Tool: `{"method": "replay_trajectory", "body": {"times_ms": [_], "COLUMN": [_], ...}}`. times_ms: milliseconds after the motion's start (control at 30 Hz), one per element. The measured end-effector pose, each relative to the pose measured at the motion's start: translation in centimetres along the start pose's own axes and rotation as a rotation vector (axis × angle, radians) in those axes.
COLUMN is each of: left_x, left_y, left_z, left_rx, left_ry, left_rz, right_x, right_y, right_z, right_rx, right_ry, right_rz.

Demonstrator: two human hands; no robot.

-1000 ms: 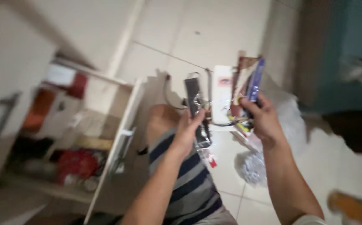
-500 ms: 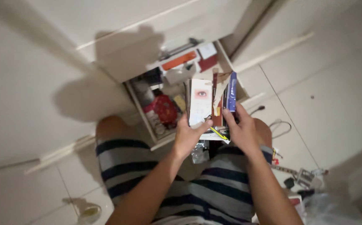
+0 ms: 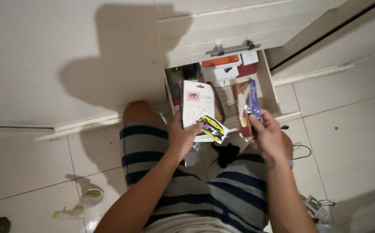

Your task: The person kneels on the floor and organizes various small items from a white cabinet drawer. They pick up and place back items such as a white box, a pink bottle, a colorful pouch, a yellow packaged item, a black cable, and a small green box. The person also handles a plastic bag containing miscellaneous small objects.

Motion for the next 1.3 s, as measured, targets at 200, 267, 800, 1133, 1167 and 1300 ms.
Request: {"method": "replay_trajectory", "body": {"times_ms": [200,267,800,1133,1167,1300], "left_x": [-0.3,-0.6,-0.7,-1.2,-1.2,-1.3], "left_y": [0.6,0.9,0.0,-0.9,-0.7,0.4], "left_z": [2.8,3.7,-2.2,-5.5,-6.0,-7.7], "left_rx": [-0.127,-0.332,-0.380,-0.375,-0.344,-0.315], "left_ry": [0.141,0.178,-0.046,-0.130,-0.139,-0.108], "left_rz": [0.114,0.012,0.116,-0.016,-0.031,-0.053], "right_x": [-0.4,-1.4,-11.7,-4.8,-2.3,1.8], "right_y": [-1.3,-1.1,20.4,6.6,4.3,-1.2], "right_z": [4.3,10.2,30.6,14.6,12.2,3.4], "right_rx": [-0.194,-0.215,-0.079,0.034,0.196,0.450], "right_ry": [0.188,0.313,0.683,0.289,0.121,-0.155], "right_rz": [0.146,0.199,-0.302,0.499,0.445,0.371]}}
Point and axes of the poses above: each hand's wrist, its own x-axis away from the middle knuckle, its own z-axis out of the back of the hand, y = z × x, the point moved 1 cm from there along -x, towards the middle knuckle, and after that the axes turned 12 degrees about z, right-handed, at the moved point
